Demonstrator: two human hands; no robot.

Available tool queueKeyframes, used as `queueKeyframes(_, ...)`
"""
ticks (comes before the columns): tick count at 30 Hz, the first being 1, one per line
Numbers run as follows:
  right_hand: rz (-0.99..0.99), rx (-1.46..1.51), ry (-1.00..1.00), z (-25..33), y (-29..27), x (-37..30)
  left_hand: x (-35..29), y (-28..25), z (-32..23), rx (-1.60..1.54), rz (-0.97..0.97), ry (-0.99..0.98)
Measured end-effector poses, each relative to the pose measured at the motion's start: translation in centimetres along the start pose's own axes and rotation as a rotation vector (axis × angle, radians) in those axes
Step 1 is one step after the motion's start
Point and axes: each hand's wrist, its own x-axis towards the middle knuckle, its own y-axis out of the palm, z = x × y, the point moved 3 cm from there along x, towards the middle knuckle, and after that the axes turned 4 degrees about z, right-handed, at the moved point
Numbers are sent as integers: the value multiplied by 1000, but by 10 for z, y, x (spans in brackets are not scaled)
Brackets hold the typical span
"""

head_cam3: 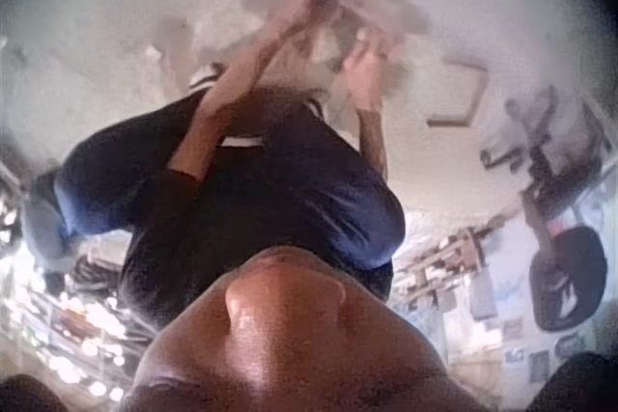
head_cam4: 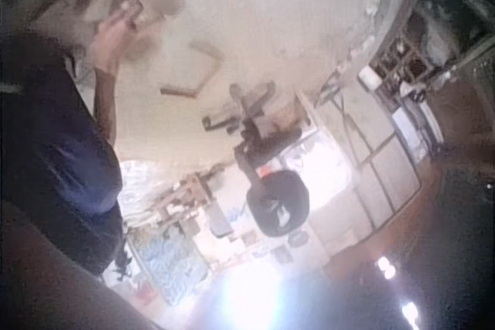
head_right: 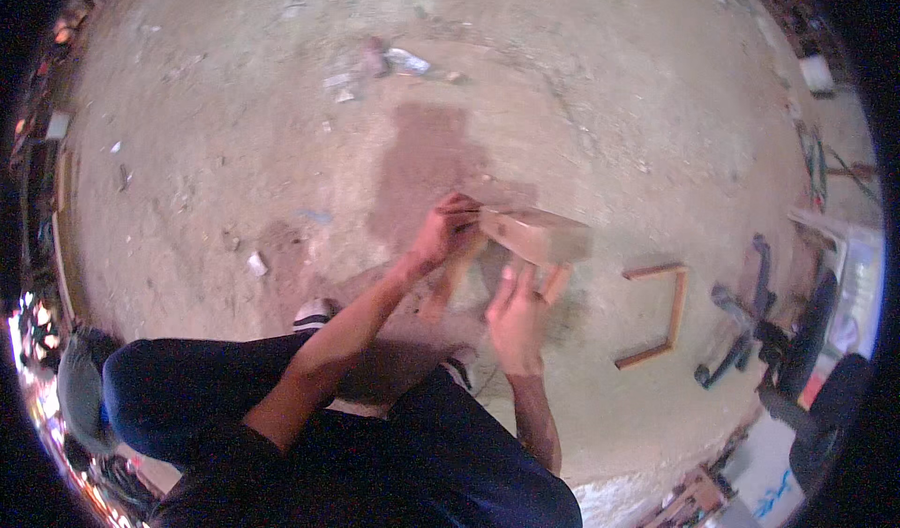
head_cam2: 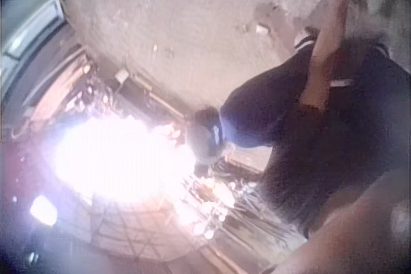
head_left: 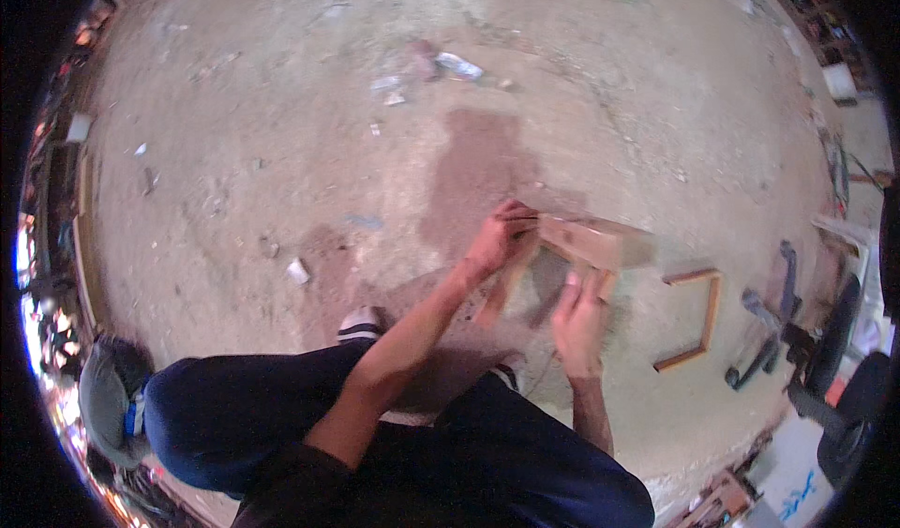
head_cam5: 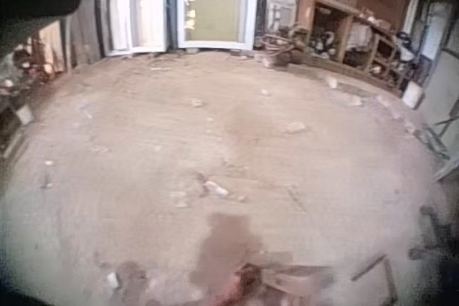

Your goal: The person joins small wooden pieces together to form a U-shaped frame and then strikes one joint with a wooden block to secure it.

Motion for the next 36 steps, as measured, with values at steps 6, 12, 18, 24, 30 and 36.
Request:
queueKeyframes(6,-152,120,-31,6,2,-13,6,-6,-20,-70,-43,-10)
queueKeyframes(12,-21,32,75,27,-16,-2,-1,-6,-9,-46,-69,52)
queueKeyframes(18,-133,111,74,12,-16,-7,1,5,4,-23,-50,72)
queueKeyframes(24,176,167,194,14,-13,5,1,-2,-6,0,-7,12)
queueKeyframes(30,-298,261,-167,15,-24,-13,-1,-2,-5,-20,-26,-50)
queueKeyframes(36,129,120,141,27,-17,5,-3,-4,-8,4,-7,4)
